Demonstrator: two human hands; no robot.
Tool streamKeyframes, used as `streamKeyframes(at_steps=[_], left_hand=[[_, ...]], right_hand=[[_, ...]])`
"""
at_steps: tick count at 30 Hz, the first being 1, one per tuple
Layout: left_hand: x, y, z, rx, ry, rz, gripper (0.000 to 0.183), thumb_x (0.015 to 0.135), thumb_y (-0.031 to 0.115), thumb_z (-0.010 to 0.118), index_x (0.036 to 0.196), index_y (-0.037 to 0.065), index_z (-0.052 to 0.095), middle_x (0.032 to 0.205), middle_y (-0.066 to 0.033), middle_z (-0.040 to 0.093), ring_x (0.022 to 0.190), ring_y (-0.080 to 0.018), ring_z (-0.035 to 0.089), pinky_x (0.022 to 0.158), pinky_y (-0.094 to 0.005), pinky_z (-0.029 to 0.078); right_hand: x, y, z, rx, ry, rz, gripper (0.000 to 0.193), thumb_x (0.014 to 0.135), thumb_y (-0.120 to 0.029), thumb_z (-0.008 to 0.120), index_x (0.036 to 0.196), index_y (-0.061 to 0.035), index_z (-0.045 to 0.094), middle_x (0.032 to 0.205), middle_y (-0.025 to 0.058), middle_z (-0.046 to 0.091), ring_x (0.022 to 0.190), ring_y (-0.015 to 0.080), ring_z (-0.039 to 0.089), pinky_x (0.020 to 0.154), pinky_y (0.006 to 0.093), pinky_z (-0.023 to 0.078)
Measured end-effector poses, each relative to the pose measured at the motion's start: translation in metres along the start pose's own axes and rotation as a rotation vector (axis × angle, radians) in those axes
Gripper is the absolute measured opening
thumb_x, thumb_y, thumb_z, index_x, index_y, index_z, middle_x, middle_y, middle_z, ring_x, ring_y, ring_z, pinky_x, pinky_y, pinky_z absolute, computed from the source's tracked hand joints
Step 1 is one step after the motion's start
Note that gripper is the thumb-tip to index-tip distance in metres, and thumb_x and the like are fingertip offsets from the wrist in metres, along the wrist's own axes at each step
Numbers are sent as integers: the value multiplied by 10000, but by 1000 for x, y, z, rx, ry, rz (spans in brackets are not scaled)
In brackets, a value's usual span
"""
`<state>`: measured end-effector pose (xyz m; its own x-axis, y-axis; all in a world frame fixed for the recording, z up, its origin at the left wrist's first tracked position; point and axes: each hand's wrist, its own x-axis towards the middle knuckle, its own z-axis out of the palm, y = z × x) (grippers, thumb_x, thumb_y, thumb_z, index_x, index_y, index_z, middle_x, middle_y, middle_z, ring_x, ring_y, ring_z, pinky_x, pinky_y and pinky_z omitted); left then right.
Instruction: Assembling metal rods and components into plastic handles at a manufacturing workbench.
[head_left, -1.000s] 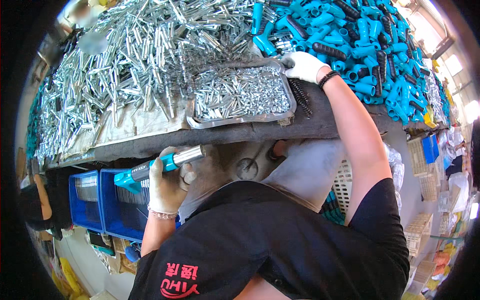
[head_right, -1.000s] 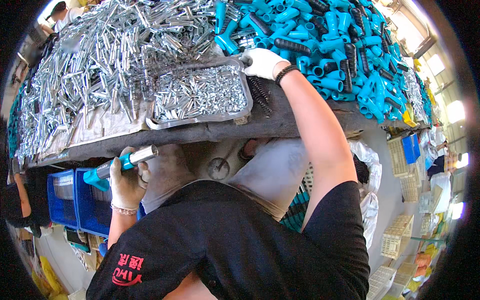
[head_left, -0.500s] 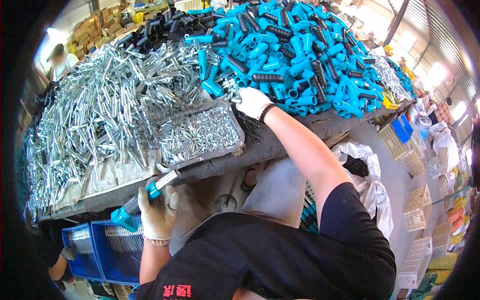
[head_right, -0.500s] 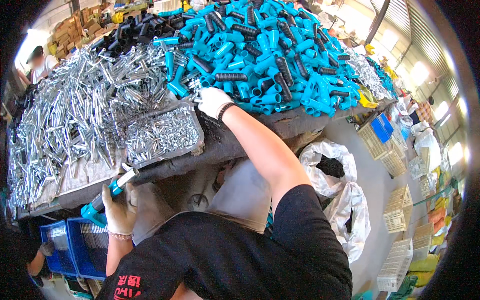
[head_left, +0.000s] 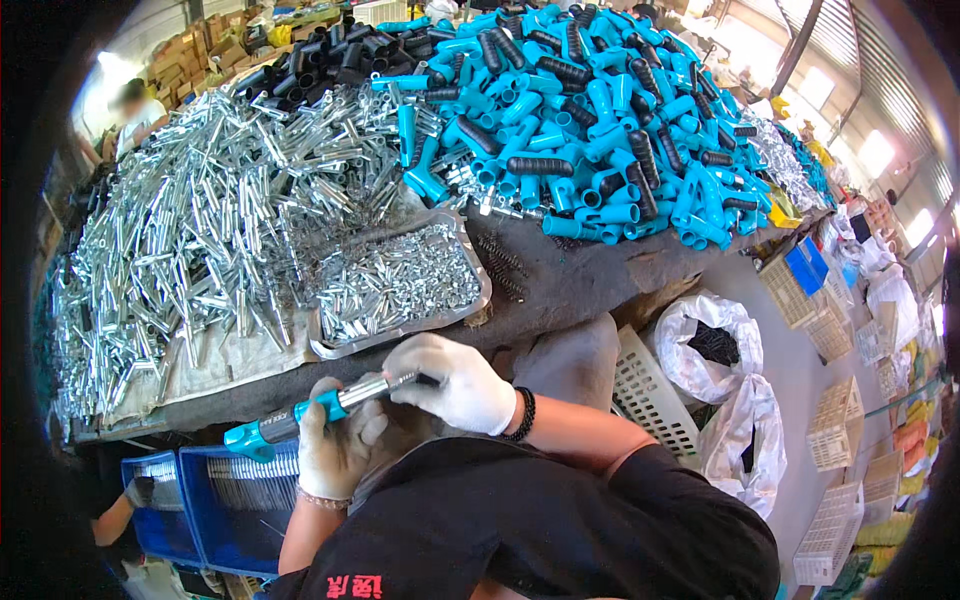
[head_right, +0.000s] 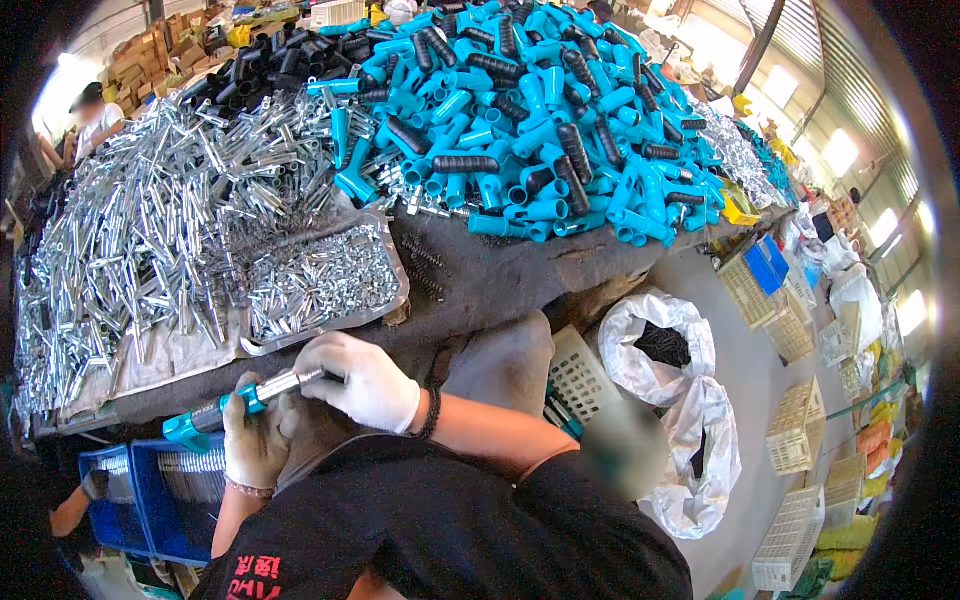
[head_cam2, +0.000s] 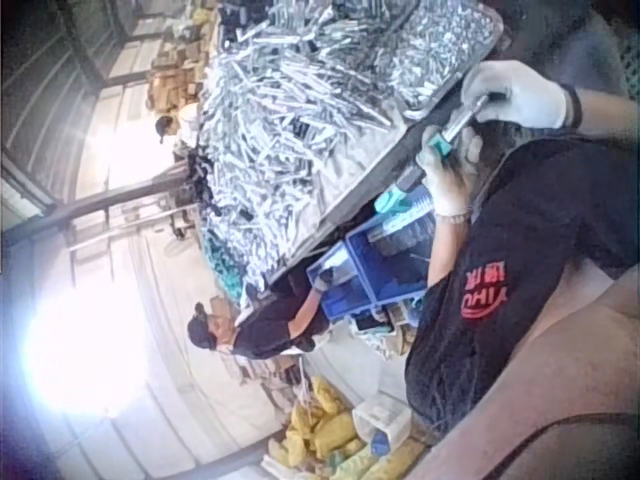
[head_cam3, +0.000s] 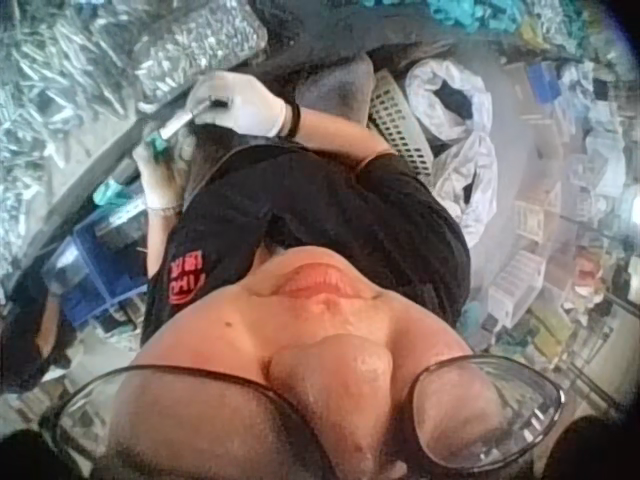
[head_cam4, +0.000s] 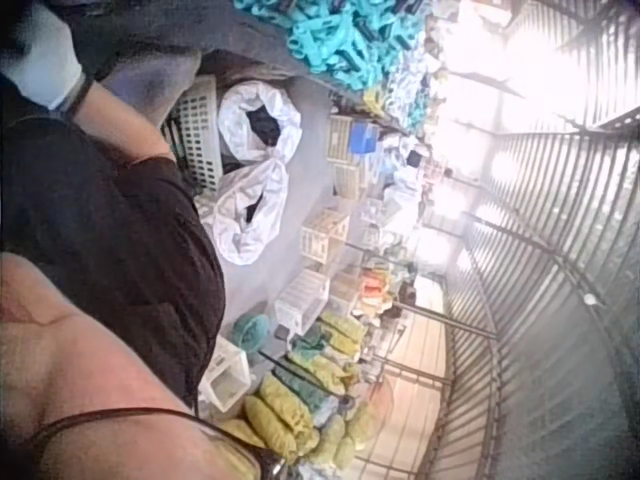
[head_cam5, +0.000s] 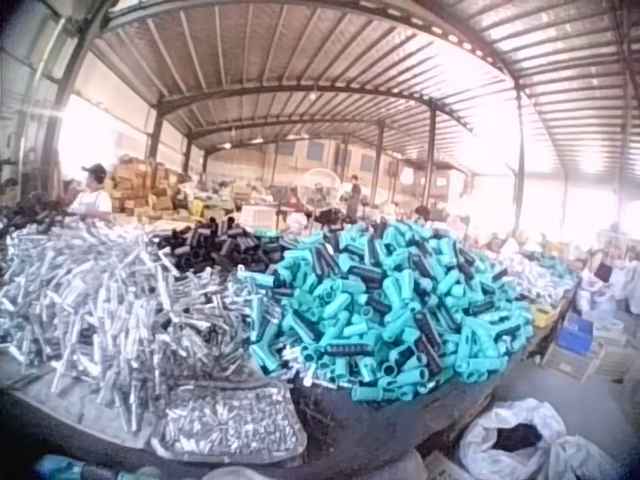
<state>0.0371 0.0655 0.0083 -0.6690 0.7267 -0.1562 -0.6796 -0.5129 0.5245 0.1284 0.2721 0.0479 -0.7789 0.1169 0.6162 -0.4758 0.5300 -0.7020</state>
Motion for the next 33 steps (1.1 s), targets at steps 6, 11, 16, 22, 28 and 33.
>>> streamKeyframes(at_steps=[6,11,16,22,28,33], left_hand=[[-10,3,-10,139,-60,-27,534,868,448,747,1235,144,508,1282,-249,590,1048,-334,681,806,-387,625],[-17,1,0,282,-84,72,493,846,410,768,1190,150,527,1290,-240,588,1081,-325,637,943,-439,534],[-16,5,-2,159,-55,-33,478,852,380,749,1203,145,526,1321,-228,579,1119,-328,633,945,-430,549],[-18,4,-2,174,-117,-93,445,871,350,708,1232,202,494,1401,-208,521,1164,-338,613,997,-545,499],[-20,6,3,138,-156,-133,421,877,327,677,1228,193,489,1387,-208,528,1140,-349,630,1003,-526,503],[-14,7,-5,191,-82,-97,417,888,307,675,1237,184,483,1399,-236,516,1124,-357,646,960,-485,553]], right_hand=[[-16,-1,-2,-64,-196,115,290,889,-174,731,1128,-56,616,952,150,688,854,317,695,755,403,551],[-26,-2,6,144,-131,420,172,996,-152,607,1106,-21,586,883,83,652,813,173,659,729,323,526],[-21,3,6,19,-34,-45,173,921,-55,683,1081,-34,621,981,117,670,861,219,678,764,317,542],[-29,-3,2,-25,-97,280,235,942,-106,653,1158,-47,583,876,143,673,764,314,681,708,380,543],[-31,-2,-8,-91,-241,345,215,980,-206,611,1049,-3,600,782,132,648,701,251,650,649,347,510],[-36,-7,1,180,-82,429,272,969,-259,627,1056,-1,627,846,200,656,764,316,679,678,378,512]])
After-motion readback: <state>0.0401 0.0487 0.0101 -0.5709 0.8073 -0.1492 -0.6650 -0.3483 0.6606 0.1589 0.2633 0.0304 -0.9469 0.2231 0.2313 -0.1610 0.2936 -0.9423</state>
